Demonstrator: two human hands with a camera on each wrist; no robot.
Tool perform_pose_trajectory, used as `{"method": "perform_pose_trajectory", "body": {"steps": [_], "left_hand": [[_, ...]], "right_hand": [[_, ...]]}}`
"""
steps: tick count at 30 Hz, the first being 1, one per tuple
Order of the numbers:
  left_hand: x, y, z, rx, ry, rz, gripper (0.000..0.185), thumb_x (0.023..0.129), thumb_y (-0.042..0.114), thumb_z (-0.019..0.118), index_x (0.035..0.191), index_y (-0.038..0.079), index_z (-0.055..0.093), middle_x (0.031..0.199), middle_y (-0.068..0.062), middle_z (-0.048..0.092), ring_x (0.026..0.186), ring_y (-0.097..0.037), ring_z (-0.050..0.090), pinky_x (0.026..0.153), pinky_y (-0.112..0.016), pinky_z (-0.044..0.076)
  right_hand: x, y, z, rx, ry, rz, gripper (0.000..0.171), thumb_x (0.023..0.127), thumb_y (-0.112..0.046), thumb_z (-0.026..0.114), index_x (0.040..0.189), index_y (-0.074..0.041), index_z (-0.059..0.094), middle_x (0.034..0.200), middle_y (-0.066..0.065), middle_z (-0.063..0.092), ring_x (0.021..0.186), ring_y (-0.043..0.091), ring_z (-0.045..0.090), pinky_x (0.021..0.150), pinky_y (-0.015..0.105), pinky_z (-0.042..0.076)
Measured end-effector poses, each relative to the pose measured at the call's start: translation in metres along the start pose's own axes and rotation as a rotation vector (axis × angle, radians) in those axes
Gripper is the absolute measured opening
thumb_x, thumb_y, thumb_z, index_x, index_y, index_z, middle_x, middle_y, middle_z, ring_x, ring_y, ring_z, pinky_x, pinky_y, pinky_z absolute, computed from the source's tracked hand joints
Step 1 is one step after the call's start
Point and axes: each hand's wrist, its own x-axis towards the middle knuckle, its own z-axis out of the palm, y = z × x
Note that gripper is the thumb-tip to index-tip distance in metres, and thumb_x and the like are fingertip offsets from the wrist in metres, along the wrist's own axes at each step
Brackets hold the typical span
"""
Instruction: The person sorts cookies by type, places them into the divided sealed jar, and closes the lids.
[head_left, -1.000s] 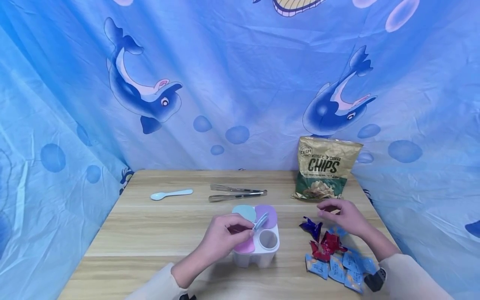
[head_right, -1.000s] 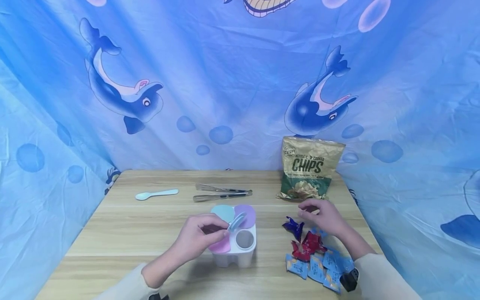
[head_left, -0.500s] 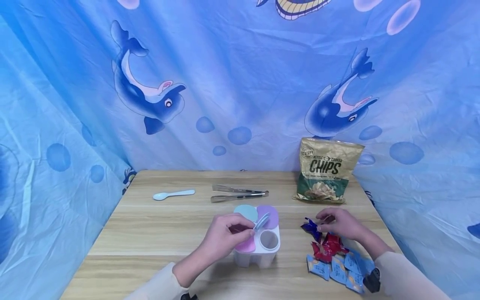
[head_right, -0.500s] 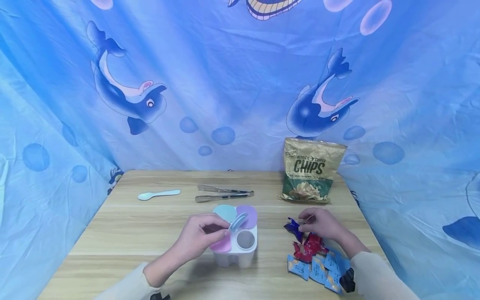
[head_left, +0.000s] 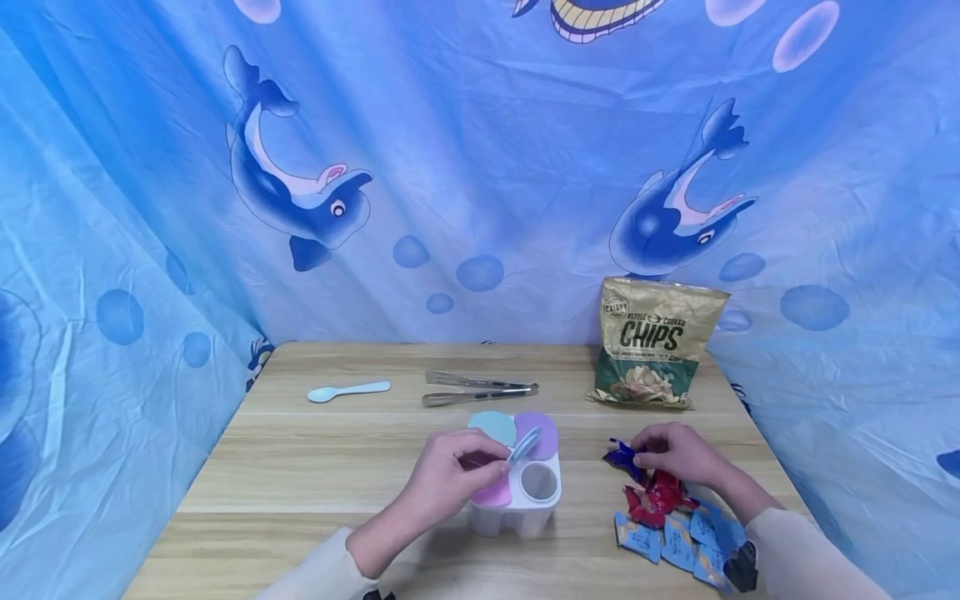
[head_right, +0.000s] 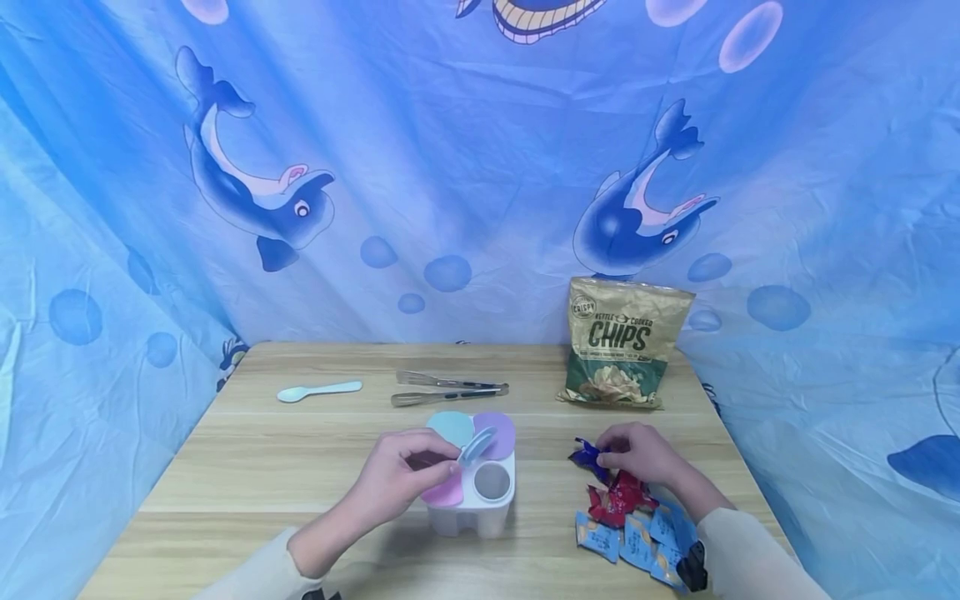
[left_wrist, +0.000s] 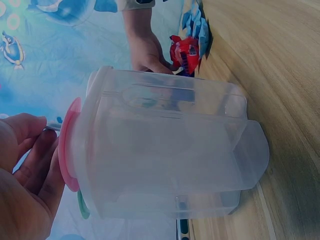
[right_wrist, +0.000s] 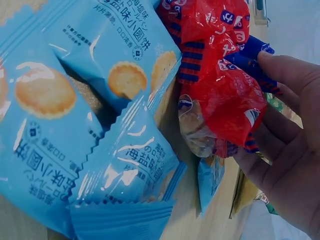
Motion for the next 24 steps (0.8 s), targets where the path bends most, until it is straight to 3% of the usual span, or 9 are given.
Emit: {"method": "perform_pose_trajectory", "body": {"steps": [6, 14, 18, 24], "left_hand": [[-0.001, -0.001, 0.001, -0.001, 0.003, -0.006, 0.015, 0.085, 0.008, 0.082, 0.098, 0.016, 0.081, 0.090, 0.004, 0.077, 0.079, -0.006, 0.068, 0.071, -0.024, 0.060], [0.000, 0.000, 0.000, -0.002, -0.007, -0.028, 0.015, 0.085, 0.010, 0.082, 0.099, 0.016, 0.081, 0.091, 0.004, 0.078, 0.080, -0.006, 0.069, 0.073, -0.025, 0.060], [0.002, 0.002, -0.001, -0.010, -0.024, -0.042, 0.015, 0.085, 0.009, 0.081, 0.099, 0.015, 0.080, 0.093, 0.002, 0.078, 0.082, -0.007, 0.071, 0.075, -0.025, 0.061], [0.004, 0.003, -0.002, -0.015, -0.037, -0.041, 0.015, 0.085, 0.007, 0.081, 0.099, 0.015, 0.080, 0.093, 0.002, 0.078, 0.083, -0.007, 0.071, 0.076, -0.026, 0.062]], "right_hand": [[-0.001, 0.002, 0.000, 0.006, 0.018, -0.016, 0.019, 0.093, -0.023, 0.075, 0.109, -0.013, 0.077, 0.102, 0.000, 0.075, 0.085, 0.007, 0.066, 0.071, 0.025, 0.055], [-0.002, -0.001, -0.007, 0.031, 0.115, -0.037, 0.015, 0.094, -0.025, 0.075, 0.107, -0.018, 0.077, 0.102, 0.000, 0.075, 0.086, 0.010, 0.069, 0.072, 0.026, 0.057], [-0.003, -0.016, -0.013, 0.066, 0.134, -0.041, 0.015, 0.094, -0.025, 0.076, 0.108, -0.019, 0.077, 0.101, 0.000, 0.075, 0.082, 0.012, 0.070, 0.070, 0.027, 0.057], [-0.004, -0.049, -0.022, 0.084, 0.145, -0.138, 0.015, 0.096, -0.026, 0.074, 0.109, -0.021, 0.077, 0.104, -0.003, 0.076, 0.088, 0.009, 0.070, 0.075, 0.027, 0.059]]}}
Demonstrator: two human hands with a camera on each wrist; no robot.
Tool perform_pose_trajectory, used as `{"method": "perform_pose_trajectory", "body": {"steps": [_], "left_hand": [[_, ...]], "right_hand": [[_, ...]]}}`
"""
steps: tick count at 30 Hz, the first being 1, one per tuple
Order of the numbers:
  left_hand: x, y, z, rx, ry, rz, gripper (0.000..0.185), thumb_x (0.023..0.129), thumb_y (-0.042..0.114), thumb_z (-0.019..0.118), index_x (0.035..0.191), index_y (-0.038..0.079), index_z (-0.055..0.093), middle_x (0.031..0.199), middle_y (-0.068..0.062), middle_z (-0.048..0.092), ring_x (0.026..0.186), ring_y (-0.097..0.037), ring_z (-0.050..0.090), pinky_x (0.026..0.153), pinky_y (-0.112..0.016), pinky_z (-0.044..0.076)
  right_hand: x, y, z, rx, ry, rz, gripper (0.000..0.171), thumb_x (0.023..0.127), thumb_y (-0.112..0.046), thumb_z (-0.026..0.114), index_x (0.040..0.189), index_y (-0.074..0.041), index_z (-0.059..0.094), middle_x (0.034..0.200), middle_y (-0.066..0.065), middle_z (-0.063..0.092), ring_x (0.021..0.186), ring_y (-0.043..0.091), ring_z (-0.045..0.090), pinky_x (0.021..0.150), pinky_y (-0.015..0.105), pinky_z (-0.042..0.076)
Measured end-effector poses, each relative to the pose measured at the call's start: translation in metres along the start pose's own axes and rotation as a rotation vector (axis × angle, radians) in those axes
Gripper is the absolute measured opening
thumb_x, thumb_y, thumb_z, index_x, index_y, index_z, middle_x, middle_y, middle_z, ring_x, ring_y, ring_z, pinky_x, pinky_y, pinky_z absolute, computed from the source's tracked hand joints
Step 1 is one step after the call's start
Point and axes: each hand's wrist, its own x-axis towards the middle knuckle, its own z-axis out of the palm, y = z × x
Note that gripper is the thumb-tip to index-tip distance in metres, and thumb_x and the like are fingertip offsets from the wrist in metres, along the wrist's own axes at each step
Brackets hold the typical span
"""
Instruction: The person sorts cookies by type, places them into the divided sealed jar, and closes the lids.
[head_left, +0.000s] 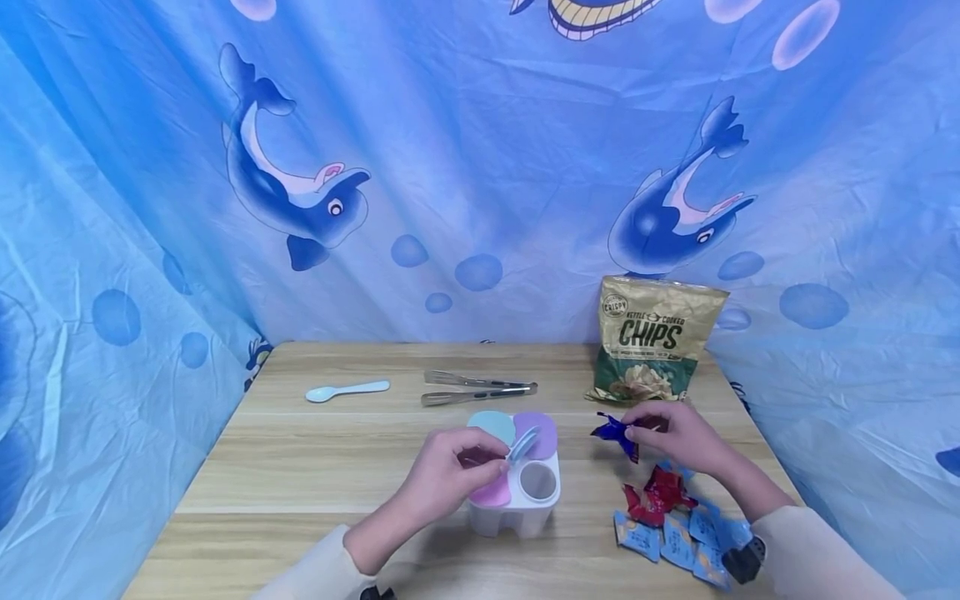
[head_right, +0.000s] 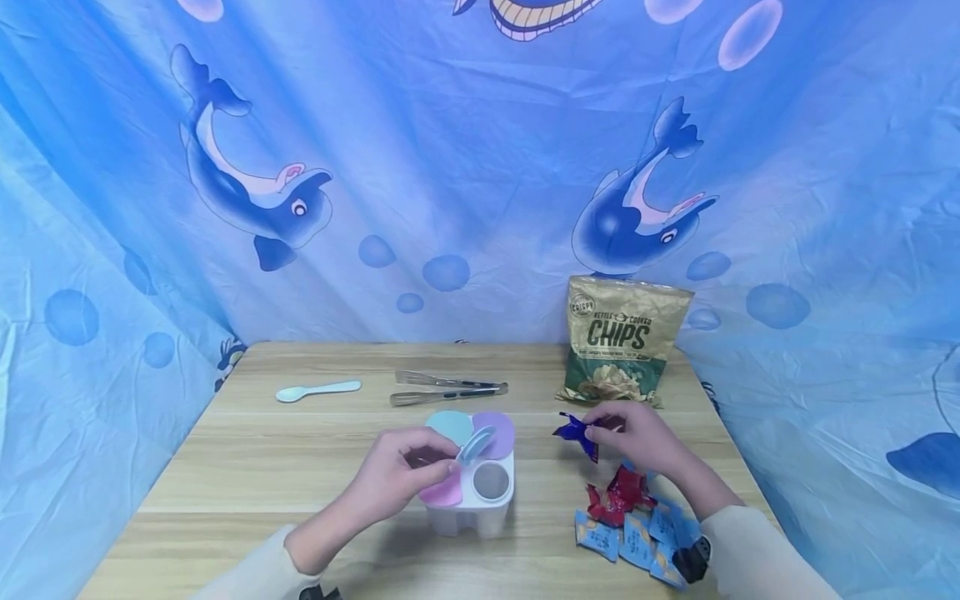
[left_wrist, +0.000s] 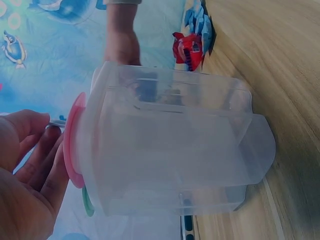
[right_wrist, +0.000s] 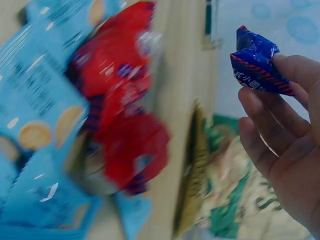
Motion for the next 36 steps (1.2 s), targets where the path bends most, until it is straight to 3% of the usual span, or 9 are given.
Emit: {"method": "perform_pose_trajectory", "body": {"steps": [8, 19, 24, 31, 36], "left_hand": [[0.000, 0.002, 0.000, 0.003, 0.005, 0.000, 0.015, 0.085, 0.007, 0.081, 0.098, 0.015, 0.080, 0.092, 0.002, 0.079, 0.082, -0.007, 0.072, 0.075, -0.026, 0.062], [0.003, 0.005, -0.001, 0.051, 0.013, -0.002, 0.014, 0.085, 0.007, 0.081, 0.096, 0.015, 0.081, 0.091, 0.003, 0.079, 0.081, -0.006, 0.071, 0.074, -0.024, 0.062], [0.004, 0.007, 0.000, 0.061, 0.014, -0.004, 0.012, 0.085, 0.007, 0.080, 0.095, 0.015, 0.081, 0.089, 0.003, 0.078, 0.078, -0.006, 0.071, 0.072, -0.024, 0.062], [0.002, 0.008, 0.000, 0.064, 0.019, -0.026, 0.013, 0.085, 0.008, 0.081, 0.096, 0.015, 0.081, 0.090, 0.003, 0.079, 0.079, -0.006, 0.071, 0.073, -0.024, 0.061], [0.000, 0.009, 0.001, 0.043, 0.023, -0.030, 0.014, 0.084, 0.006, 0.081, 0.096, 0.015, 0.081, 0.090, 0.002, 0.079, 0.079, -0.007, 0.072, 0.073, -0.024, 0.062]], "right_hand": [[-0.002, -0.055, 0.000, -0.023, -0.008, -0.112, 0.012, 0.095, -0.029, 0.075, 0.107, -0.029, 0.076, 0.103, -0.012, 0.074, 0.092, 0.007, 0.070, 0.075, 0.029, 0.060], [-0.009, -0.108, 0.014, -0.024, -0.054, -0.426, 0.015, 0.096, -0.019, 0.074, 0.108, -0.028, 0.074, 0.106, -0.013, 0.073, 0.095, 0.007, 0.068, 0.070, 0.027, 0.059], [-0.008, -0.115, 0.020, -0.077, -0.074, -0.443, 0.015, 0.097, -0.023, 0.073, 0.110, -0.031, 0.073, 0.107, -0.015, 0.072, 0.098, 0.006, 0.068, 0.074, 0.027, 0.059], [-0.006, -0.123, 0.028, -0.118, -0.120, -0.345, 0.028, 0.095, -0.033, 0.074, 0.122, -0.025, 0.071, 0.113, -0.017, 0.070, 0.099, 0.002, 0.065, 0.076, 0.028, 0.059], [-0.004, -0.129, 0.035, -0.114, -0.141, -0.356, 0.028, 0.092, -0.029, 0.079, 0.119, -0.023, 0.073, 0.114, -0.017, 0.071, 0.100, 0.003, 0.065, 0.075, 0.028, 0.059]]}}
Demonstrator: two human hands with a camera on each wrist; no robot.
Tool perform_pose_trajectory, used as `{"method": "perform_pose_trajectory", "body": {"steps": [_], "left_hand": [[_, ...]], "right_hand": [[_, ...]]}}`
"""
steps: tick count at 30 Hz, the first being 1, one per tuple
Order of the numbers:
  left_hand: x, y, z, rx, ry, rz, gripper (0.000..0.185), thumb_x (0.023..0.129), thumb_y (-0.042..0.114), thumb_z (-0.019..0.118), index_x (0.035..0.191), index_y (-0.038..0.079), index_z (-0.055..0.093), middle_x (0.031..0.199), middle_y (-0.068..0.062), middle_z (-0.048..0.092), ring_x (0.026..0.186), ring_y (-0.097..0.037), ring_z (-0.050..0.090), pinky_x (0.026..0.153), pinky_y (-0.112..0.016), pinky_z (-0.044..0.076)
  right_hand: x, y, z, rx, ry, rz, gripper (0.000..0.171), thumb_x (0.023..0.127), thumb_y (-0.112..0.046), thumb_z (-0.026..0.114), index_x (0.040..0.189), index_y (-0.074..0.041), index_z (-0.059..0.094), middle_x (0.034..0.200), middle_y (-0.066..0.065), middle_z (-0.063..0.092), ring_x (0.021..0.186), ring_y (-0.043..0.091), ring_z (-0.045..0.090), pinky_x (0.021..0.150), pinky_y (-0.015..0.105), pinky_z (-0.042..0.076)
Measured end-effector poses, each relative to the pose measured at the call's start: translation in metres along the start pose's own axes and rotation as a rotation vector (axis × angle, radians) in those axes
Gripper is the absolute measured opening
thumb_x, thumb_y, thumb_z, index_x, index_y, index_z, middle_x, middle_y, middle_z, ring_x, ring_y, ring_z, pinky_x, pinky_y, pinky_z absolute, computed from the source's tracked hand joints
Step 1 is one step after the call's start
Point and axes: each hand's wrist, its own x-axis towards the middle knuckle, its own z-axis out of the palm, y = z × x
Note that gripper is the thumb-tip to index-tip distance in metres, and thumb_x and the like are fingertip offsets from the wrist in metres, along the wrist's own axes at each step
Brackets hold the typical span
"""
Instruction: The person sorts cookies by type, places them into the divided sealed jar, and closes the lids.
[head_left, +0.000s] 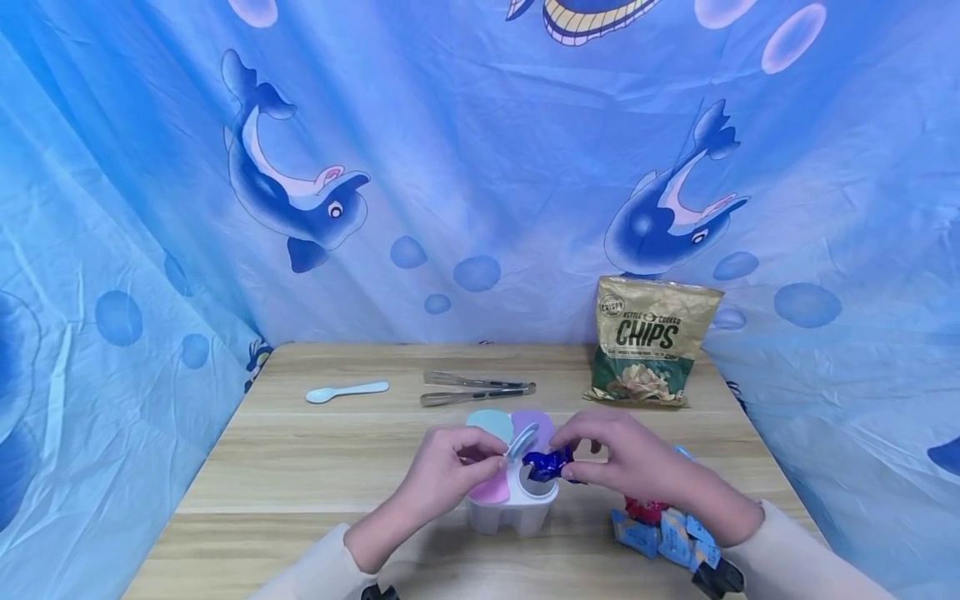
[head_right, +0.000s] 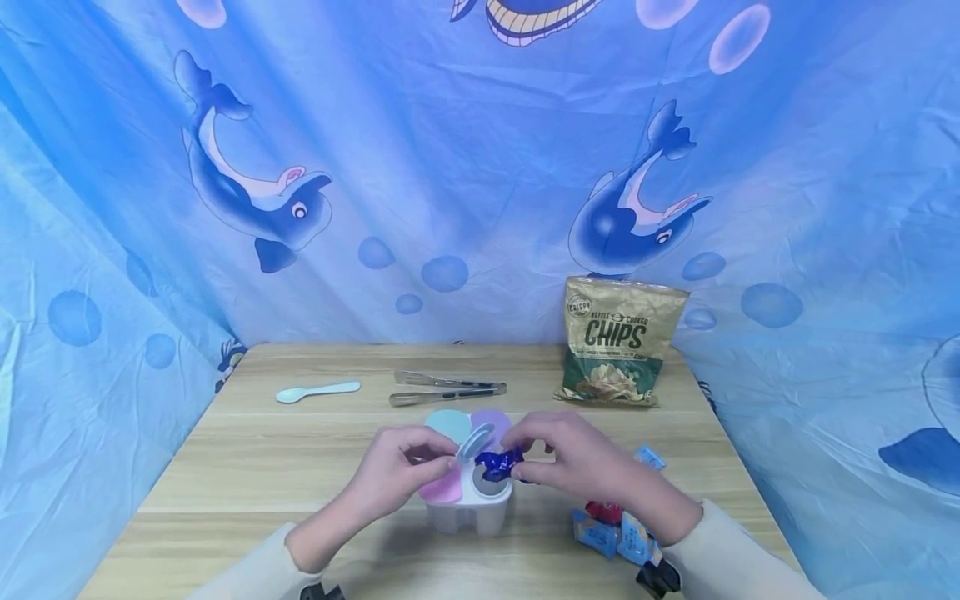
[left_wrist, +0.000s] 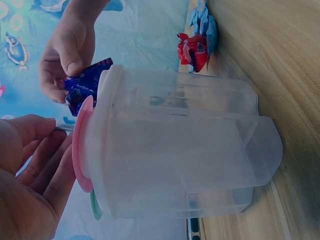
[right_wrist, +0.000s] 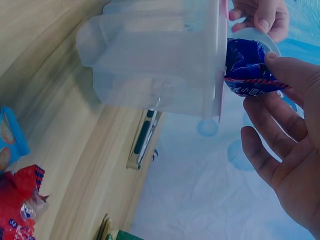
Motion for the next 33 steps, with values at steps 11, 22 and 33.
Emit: {"method": "perform_pose_trajectory", "body": {"steps": [11, 22, 33], "left_hand": [[-0.001, -0.002, 0.001, -0.011, 0.004, -0.001, 0.013, 0.085, 0.007, 0.081, 0.096, 0.014, 0.080, 0.091, 0.001, 0.079, 0.079, -0.007, 0.072, 0.072, -0.024, 0.062], [0.000, -0.004, 0.003, -0.030, 0.005, 0.011, 0.014, 0.085, 0.007, 0.082, 0.097, 0.014, 0.080, 0.091, 0.001, 0.079, 0.079, -0.008, 0.072, 0.073, -0.028, 0.063], [0.000, -0.004, 0.002, -0.030, 0.008, 0.002, 0.014, 0.084, 0.007, 0.082, 0.096, 0.015, 0.080, 0.091, 0.001, 0.079, 0.080, -0.008, 0.073, 0.073, -0.028, 0.063]], "right_hand": [[0.010, 0.002, 0.014, -0.012, -0.035, -0.140, 0.023, 0.091, -0.025, 0.079, 0.114, -0.030, 0.074, 0.114, -0.018, 0.067, 0.105, 0.004, 0.065, 0.089, 0.032, 0.059], [0.016, 0.007, 0.024, -0.001, -0.101, -0.077, 0.032, 0.089, -0.029, 0.082, 0.119, -0.026, 0.070, 0.117, -0.016, 0.068, 0.111, 0.005, 0.063, 0.095, 0.032, 0.056], [0.013, 0.012, 0.034, -0.023, 0.049, -0.141, 0.019, 0.082, -0.032, 0.087, 0.098, -0.027, 0.077, 0.102, -0.015, 0.064, 0.099, 0.005, 0.062, 0.086, 0.029, 0.056]]}}
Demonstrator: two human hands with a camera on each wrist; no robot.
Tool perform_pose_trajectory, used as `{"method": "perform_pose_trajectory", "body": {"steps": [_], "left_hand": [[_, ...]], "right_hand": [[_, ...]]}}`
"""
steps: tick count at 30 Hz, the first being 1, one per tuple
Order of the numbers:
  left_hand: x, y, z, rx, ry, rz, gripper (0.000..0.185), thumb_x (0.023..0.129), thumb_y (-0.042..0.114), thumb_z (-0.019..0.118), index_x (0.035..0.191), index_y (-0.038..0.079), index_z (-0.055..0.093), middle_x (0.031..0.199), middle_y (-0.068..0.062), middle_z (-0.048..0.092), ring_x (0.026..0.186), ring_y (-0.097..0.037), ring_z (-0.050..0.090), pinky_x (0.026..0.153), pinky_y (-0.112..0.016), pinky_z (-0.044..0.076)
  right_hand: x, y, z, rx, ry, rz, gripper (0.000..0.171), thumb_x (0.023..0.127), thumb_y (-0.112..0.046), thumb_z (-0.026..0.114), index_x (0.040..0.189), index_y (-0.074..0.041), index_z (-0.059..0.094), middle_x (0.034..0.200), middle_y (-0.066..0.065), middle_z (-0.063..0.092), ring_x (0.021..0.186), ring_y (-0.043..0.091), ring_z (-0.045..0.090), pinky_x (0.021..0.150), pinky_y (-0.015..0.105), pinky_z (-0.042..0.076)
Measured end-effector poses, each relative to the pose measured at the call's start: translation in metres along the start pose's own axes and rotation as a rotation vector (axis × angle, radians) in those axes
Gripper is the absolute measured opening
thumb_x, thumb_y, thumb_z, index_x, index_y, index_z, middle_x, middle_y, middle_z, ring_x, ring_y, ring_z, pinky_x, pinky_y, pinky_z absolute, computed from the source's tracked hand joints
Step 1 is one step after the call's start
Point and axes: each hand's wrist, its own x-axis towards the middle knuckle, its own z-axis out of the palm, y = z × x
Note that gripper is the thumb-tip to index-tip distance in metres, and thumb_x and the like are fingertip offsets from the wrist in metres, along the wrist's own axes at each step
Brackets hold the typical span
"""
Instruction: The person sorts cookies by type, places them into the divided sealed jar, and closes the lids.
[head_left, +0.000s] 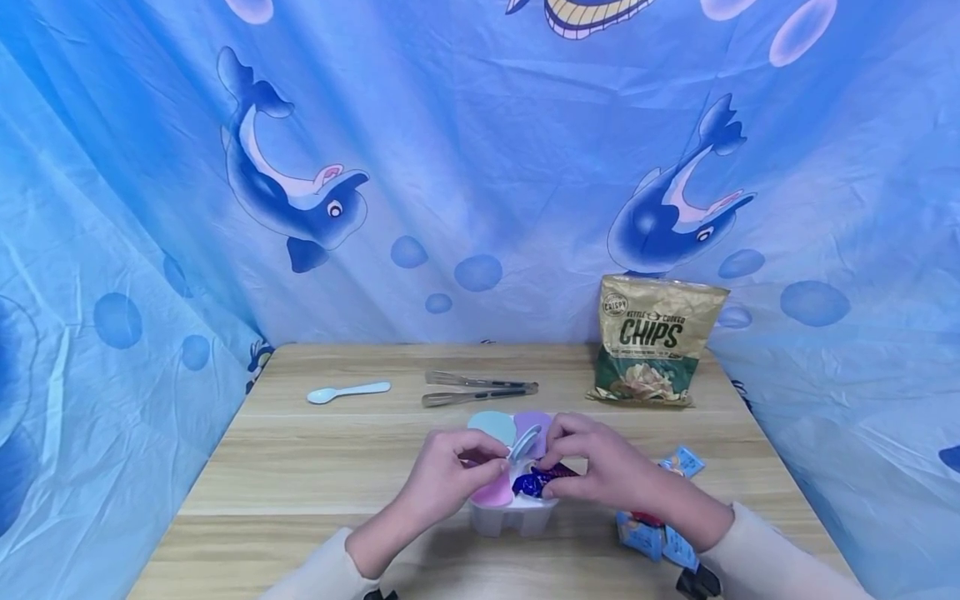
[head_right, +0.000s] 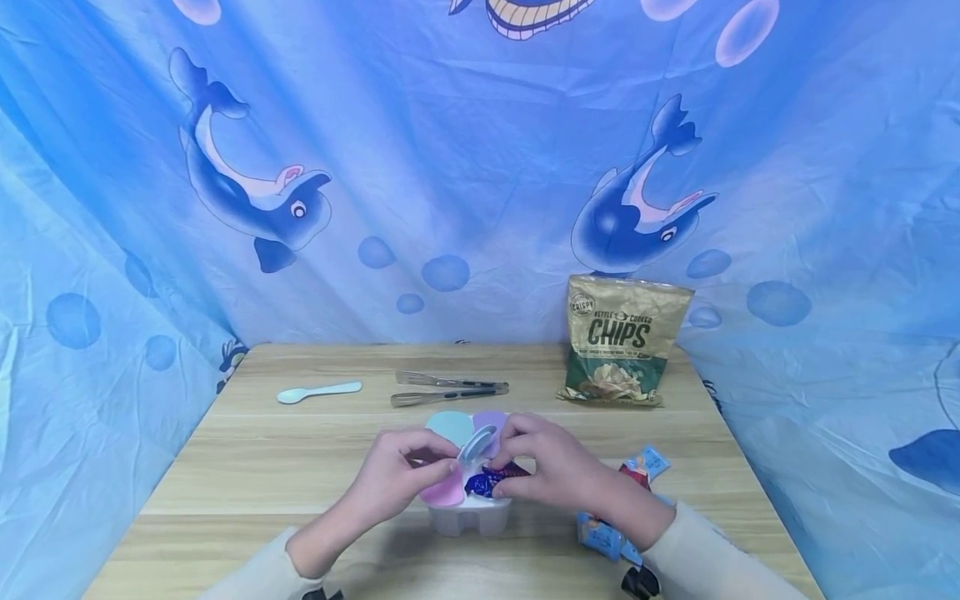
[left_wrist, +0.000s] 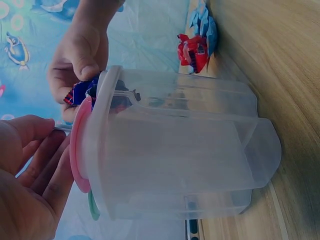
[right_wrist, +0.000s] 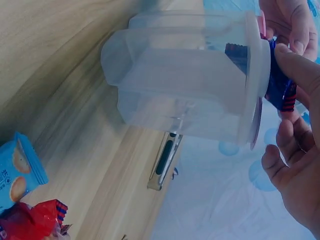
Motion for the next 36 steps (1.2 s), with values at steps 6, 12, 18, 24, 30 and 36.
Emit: {"method": "perform_pose_trajectory", "body": {"steps": [6, 12, 18, 24, 30, 36], "left_hand": [[0.001, 0.001, 0.000, 0.012, 0.007, -0.001, 0.014, 0.084, 0.007, 0.082, 0.095, 0.016, 0.080, 0.090, 0.001, 0.079, 0.080, -0.008, 0.073, 0.073, -0.029, 0.063], [0.003, 0.001, 0.001, 0.008, 0.003, 0.010, 0.013, 0.084, 0.008, 0.082, 0.095, 0.015, 0.080, 0.091, 0.001, 0.079, 0.081, -0.008, 0.073, 0.074, -0.027, 0.063], [0.003, 0.000, 0.001, -0.009, -0.013, 0.008, 0.012, 0.085, 0.008, 0.082, 0.095, 0.014, 0.080, 0.090, 0.001, 0.079, 0.081, -0.009, 0.073, 0.075, -0.029, 0.063], [0.002, -0.002, 0.000, -0.018, -0.008, 0.008, 0.012, 0.085, 0.007, 0.082, 0.094, 0.014, 0.080, 0.089, 0.001, 0.079, 0.080, -0.009, 0.072, 0.074, -0.029, 0.063], [0.001, -0.003, 0.000, -0.004, 0.010, 0.008, 0.012, 0.084, 0.007, 0.082, 0.093, 0.015, 0.081, 0.087, 0.003, 0.079, 0.079, -0.008, 0.071, 0.073, -0.028, 0.063], [-0.001, -0.003, 0.001, -0.001, 0.022, 0.016, 0.012, 0.084, 0.008, 0.083, 0.093, 0.015, 0.081, 0.086, 0.003, 0.079, 0.078, -0.008, 0.071, 0.070, -0.027, 0.062]], "right_hand": [[-0.001, 0.001, -0.007, 0.003, -0.058, -0.031, 0.022, 0.090, -0.025, 0.080, 0.112, -0.025, 0.079, 0.104, -0.016, 0.063, 0.099, 0.002, 0.060, 0.084, 0.026, 0.055], [0.002, -0.002, -0.009, -0.067, -0.153, -0.009, 0.022, 0.100, -0.027, 0.069, 0.120, -0.023, 0.077, 0.111, -0.015, 0.061, 0.103, 0.002, 0.057, 0.086, 0.025, 0.054], [0.005, -0.009, -0.009, -0.174, -0.208, -0.019, 0.024, 0.101, -0.030, 0.066, 0.121, -0.024, 0.077, 0.111, -0.015, 0.059, 0.099, 0.002, 0.054, 0.082, 0.022, 0.052], [0.007, -0.013, 0.000, -0.307, -0.189, -0.102, 0.019, 0.102, -0.027, 0.064, 0.115, -0.027, 0.078, 0.107, -0.010, 0.055, 0.094, 0.003, 0.049, 0.079, 0.020, 0.049], [0.002, -0.013, 0.014, -0.296, -0.130, -0.098, 0.013, 0.103, -0.026, 0.063, 0.108, -0.025, 0.075, 0.100, -0.010, 0.052, 0.090, 0.003, 0.048, 0.074, 0.019, 0.046], [-0.004, -0.012, 0.011, -0.166, -0.060, 0.012, 0.014, 0.095, -0.026, 0.075, 0.109, -0.027, 0.075, 0.105, -0.019, 0.069, 0.099, 0.001, 0.062, 0.083, 0.026, 0.057]]}}
